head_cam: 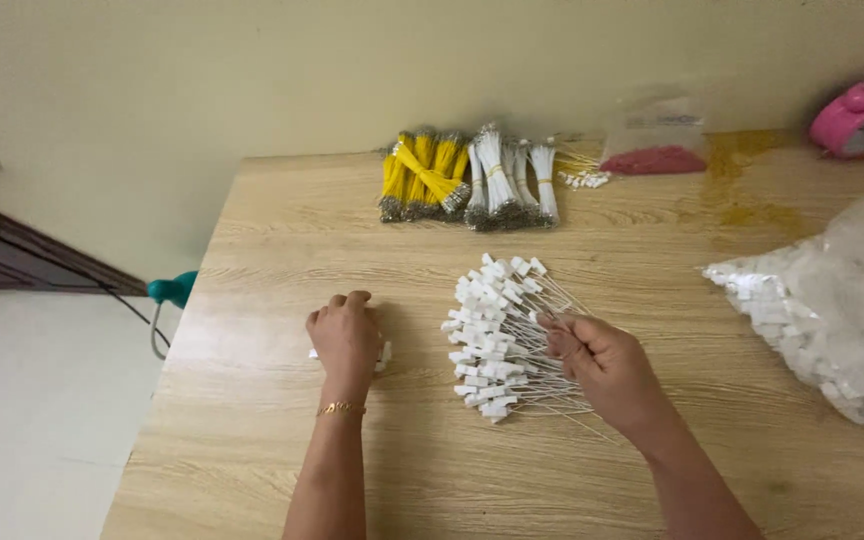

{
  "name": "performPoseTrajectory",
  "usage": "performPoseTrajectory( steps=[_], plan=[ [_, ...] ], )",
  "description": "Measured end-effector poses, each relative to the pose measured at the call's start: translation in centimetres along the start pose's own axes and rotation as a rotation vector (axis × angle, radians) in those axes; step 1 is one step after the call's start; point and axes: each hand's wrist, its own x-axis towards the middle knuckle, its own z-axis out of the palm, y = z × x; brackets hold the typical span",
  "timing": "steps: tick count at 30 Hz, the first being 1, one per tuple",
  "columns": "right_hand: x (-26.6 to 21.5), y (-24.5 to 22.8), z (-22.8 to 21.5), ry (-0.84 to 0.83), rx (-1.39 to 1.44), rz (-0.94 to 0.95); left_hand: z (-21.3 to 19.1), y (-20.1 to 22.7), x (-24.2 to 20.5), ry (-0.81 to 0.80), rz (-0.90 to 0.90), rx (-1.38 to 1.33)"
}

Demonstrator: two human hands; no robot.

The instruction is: Assembling small plastic connector housings onto thin metal wires.

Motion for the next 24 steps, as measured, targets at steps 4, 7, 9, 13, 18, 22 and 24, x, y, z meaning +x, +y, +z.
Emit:
performPoseTrajectory(
  steps=[4,7,9,13,18,22,24],
  plan=[
    [-0.2,-0.4,0.4,0.007,-0.080,0.042,-4.7,5.0,-1.1,0.120,0.103,-0.296],
    [-0.2,-0.1,0.7,-0.061,0.070,-0.025,-7.4,8.9,-3.0,-0.208,-0.113,-0.816],
    [-0.3,0.2,0.8,-0.071,0.061,-0.121,-7.6,10.6,-4.8,-0.421,-0.122,-1.153],
    [-0.7,0.1,0.6,-0.069,0.052,0.011,-7.5,12.7,-7.0,-0.579,-0.172,-1.461],
    [-1.2,-0.9,0.6,-0.017,0.053,-0.009,-8.2,13.6,-7.6,-0.658,-0.111,-1.615],
    [-1.4,-1.6,0.8,-0.039,0.033,-0.016,-8.2,13.4,-7.7,-0.647,-0.109,-1.591],
    [-1.3,-1.2,1.0,-0.044,0.028,0.063,-8.0,13.4,-7.6,-0.627,-0.098,-1.595]
  ],
)
